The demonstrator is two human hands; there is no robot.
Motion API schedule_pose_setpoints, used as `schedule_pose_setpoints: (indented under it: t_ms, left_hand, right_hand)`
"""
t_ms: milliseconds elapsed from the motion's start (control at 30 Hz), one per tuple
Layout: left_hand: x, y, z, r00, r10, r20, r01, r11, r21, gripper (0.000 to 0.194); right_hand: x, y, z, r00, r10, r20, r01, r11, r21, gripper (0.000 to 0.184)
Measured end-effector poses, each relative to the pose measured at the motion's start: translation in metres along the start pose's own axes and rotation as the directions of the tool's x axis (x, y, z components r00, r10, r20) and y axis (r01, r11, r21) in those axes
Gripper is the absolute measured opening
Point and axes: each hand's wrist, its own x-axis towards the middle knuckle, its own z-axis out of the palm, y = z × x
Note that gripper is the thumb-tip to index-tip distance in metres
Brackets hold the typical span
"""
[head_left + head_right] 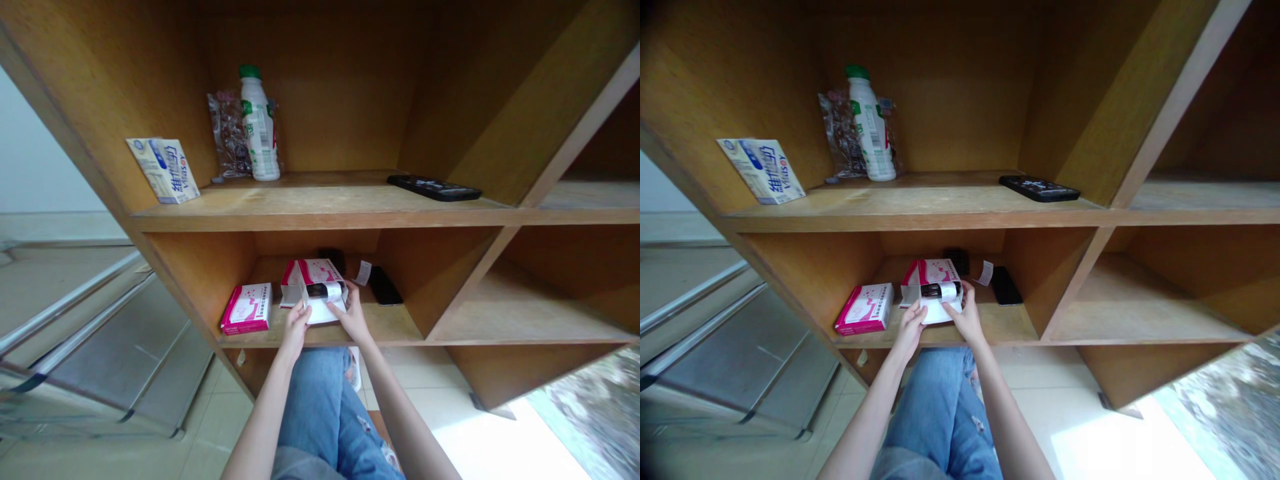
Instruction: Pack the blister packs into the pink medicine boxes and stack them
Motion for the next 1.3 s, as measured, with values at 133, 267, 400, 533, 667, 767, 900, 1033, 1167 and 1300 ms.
schedule_pose_setpoints:
  t_ms: [133,267,400,533,667,767,900,1033,1167,1300]
  left_hand:
    - [0.001,-0.003,-0.002,1.0,0.003,-0.004,-0.003,0.999,0.041,0.051]
    - [0.001,-0.003,-0.002,1.0,0.01,-0.008,-0.01,1.0,0.027,0.05]
    - [0.001,-0.003,-0.001,1.0,0.011,0.011,-0.012,0.999,0.042,0.049]
    - [0.001,-0.004,-0.001,0.999,0.018,0.029,-0.02,0.996,0.088,0.045]
    - [0.001,-0.003,-0.001,0.998,0.038,0.053,-0.044,0.991,0.125,0.044]
    - [0.0,-0.003,0.0,0.998,0.051,0.045,-0.057,0.988,0.141,0.044]
    - [0.0,-0.004,-0.001,0.996,0.074,0.058,-0.085,0.975,0.203,0.042]
    - [0.0,-0.006,-0.003,0.994,0.087,0.061,-0.1,0.965,0.244,0.043]
    - [0.0,-0.006,-0.005,0.993,0.096,0.063,-0.109,0.963,0.247,0.041]
    - [0.0,-0.006,-0.003,0.994,0.073,0.079,-0.091,0.963,0.252,0.039]
  right_hand:
    - [0.001,0.005,0.004,0.992,-0.019,-0.122,0.007,0.995,-0.1,0.054]
    - [0.0,0.006,0.005,0.994,-0.041,-0.098,0.03,0.993,-0.115,0.058]
    - [0.001,0.007,0.005,0.986,-0.019,-0.165,-0.011,0.984,-0.178,0.069]
    - [0.004,0.005,0.006,0.974,-0.009,-0.228,-0.065,0.948,-0.311,0.062]
    - [0.01,-0.001,0.008,0.957,0.033,-0.288,-0.144,0.917,-0.372,0.062]
    - [0.015,0.0,0.01,0.958,0.046,-0.284,-0.147,0.927,-0.345,0.063]
    - [0.019,0.011,0.015,0.948,0.093,-0.305,-0.158,0.968,-0.195,0.071]
    - [0.016,0.012,0.017,0.947,0.12,-0.299,-0.155,0.983,-0.095,0.077]
    - [0.004,0.001,0.008,0.986,0.126,-0.107,-0.12,0.991,0.056,0.084]
    - [-0.004,-0.003,-0.001,0.983,0.17,-0.075,-0.147,0.959,0.242,0.06]
